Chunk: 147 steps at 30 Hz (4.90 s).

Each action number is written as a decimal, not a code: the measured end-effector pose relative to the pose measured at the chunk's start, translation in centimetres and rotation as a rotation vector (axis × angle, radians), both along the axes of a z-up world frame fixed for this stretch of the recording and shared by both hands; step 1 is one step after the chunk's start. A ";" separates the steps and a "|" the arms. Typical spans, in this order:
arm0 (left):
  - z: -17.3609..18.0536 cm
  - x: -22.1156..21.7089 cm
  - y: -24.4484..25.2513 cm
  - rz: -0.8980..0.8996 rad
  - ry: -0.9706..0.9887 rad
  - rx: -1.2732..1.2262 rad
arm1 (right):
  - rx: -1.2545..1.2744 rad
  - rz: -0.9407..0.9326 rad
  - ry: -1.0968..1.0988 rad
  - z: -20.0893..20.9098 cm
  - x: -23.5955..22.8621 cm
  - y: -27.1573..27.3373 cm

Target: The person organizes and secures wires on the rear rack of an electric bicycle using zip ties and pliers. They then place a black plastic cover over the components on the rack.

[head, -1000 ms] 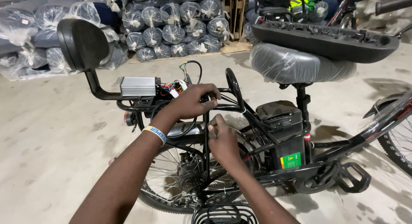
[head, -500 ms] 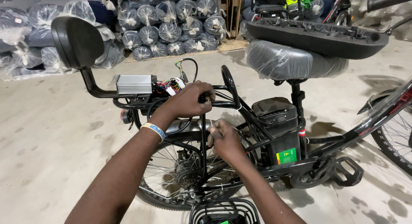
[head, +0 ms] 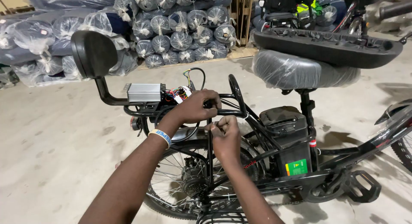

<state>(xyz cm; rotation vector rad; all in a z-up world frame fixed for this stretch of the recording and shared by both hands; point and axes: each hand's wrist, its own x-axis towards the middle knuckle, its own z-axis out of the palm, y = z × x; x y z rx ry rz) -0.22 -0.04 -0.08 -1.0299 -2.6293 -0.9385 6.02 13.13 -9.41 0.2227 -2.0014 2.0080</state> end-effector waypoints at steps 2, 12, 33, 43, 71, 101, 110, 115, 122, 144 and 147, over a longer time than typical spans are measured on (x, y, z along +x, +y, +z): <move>0.1 0.2 0.1 -0.009 0.004 -0.001 | 0.128 -0.107 0.079 0.0 0.6 -0.3; 0.4 0.9 0.3 0.067 -0.016 -0.100 | 0.246 -0.085 0.093 1.7 1.9 0.0; 0.0 0.0 0.1 0.063 0.127 -0.049 | 0.340 -0.037 0.488 -0.8 -0.1 0.3; -0.4 -0.8 0.1 0.068 0.091 -0.012 | 0.118 0.022 0.402 0.5 0.9 -1.0; -12.9 12.7 4.8 0.169 0.404 0.198 | 0.237 0.305 -0.359 -30.2 5.6 9.4; -17.9 11.8 2.2 0.140 -0.455 -0.513 | 1.586 0.812 -0.127 -41.3 15.2 3.1; -15.0 12.8 2.1 0.249 -0.648 -0.588 | 0.415 0.467 -0.342 -29.0 10.9 5.3; -14.6 12.6 3.3 0.226 -0.616 -0.587 | 0.125 0.258 -0.214 -22.6 9.8 6.6; -12.7 12.9 4.0 0.377 -0.378 -0.483 | 0.427 -0.252 0.137 -16.0 11.5 7.5; -5.5 16.4 4.4 0.609 -0.097 0.706 | -0.015 0.366 -0.199 -11.6 6.0 8.2; -6.9 15.1 4.3 0.579 -0.031 0.811 | -0.352 0.662 -0.162 -9.7 5.1 8.4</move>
